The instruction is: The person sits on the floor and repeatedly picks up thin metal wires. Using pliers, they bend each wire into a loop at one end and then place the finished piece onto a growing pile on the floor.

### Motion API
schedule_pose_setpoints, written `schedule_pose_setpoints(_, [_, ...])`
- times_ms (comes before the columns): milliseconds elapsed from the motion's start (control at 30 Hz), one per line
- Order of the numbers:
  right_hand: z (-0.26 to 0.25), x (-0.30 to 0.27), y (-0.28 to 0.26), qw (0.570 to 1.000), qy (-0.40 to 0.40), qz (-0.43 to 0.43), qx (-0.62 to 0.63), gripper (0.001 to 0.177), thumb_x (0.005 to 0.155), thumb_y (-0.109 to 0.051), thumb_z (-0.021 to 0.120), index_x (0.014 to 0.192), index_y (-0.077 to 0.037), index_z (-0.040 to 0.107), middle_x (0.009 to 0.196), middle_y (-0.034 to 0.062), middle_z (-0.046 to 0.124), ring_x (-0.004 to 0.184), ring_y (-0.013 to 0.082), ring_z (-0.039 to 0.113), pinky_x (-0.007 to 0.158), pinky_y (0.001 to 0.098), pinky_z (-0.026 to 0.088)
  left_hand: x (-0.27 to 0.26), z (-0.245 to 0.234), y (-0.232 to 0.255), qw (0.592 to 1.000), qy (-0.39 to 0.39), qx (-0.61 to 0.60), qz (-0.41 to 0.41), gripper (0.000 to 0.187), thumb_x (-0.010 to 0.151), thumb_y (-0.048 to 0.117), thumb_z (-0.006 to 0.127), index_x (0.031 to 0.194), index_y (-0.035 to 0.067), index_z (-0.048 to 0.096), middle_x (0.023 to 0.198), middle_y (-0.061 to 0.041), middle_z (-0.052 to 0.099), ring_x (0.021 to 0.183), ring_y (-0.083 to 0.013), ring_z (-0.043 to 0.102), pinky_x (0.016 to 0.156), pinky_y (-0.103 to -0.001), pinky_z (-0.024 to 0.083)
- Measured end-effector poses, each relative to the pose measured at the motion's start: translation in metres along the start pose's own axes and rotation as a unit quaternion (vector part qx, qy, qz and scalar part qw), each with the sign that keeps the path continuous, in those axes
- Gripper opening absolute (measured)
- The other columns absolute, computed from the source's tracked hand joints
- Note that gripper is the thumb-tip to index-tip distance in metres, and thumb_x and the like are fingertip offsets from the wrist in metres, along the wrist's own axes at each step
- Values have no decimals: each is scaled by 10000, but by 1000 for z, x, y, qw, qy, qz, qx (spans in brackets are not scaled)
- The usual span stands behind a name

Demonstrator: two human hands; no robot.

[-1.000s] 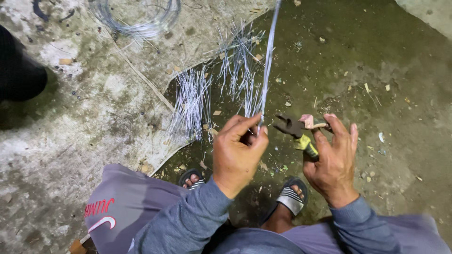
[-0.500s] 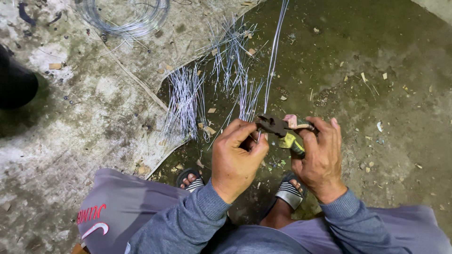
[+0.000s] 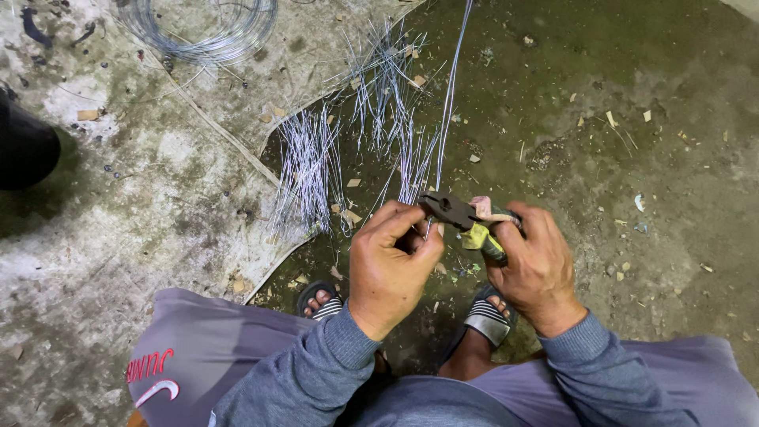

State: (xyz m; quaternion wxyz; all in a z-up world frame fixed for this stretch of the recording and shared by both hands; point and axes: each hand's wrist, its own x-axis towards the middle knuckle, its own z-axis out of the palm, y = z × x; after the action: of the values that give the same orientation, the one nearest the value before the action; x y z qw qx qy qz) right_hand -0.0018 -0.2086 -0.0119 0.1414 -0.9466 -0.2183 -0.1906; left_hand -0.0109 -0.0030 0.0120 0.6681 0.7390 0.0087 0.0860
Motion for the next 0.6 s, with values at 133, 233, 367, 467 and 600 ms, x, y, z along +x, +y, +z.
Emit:
schedule_pose_setpoints(133, [-3,0,0,1000,-21,14,11,262,721,-82,794,927,-43,637,1107,165,649,972,345,667,769,434,553,0,0,0,1000,1,7,-9,194,886,56,746,1061,-27,755,836,-8,628,632,-36,562,550,-205,452])
schedule_pose_setpoints(233, [-3,1,-1,999,-19,16,26,251,737,-86,800,935,-46,652,1082,151,653,937,335,675,736,426,551,0,0,0,1000,3,5,-8,199,893,62,741,1073,-22,758,823,-6,624,631,-36,561,555,-207,451])
schedule_pose_setpoints(367, [-3,1,1,1000,-15,6,13,270,721,-82,789,963,-50,673,1103,153,658,944,340,678,746,428,554,0,0,0,1000,3,11,-1,199,912,71,727,1087,-15,761,820,-22,634,638,-49,565,564,-220,455])
schedule_pose_setpoints(467, [-1,-1,5,997,-26,13,78,289,762,-66,762,1039,-45,683,1182,162,662,980,310,690,775,402,569,3,-1,-1,999,10,38,37,201,935,72,716,1112,-21,744,846,-54,660,664,-81,597,593,-233,468])
schedule_pose_setpoints(600, [9,-11,2,928,-48,127,347,246,937,-20,672,1180,-19,714,1264,122,711,1112,210,702,915,343,570,3,-3,-2,986,33,116,112,217,961,63,712,1165,5,756,885,-96,665,685,-159,638,616,-282,496])
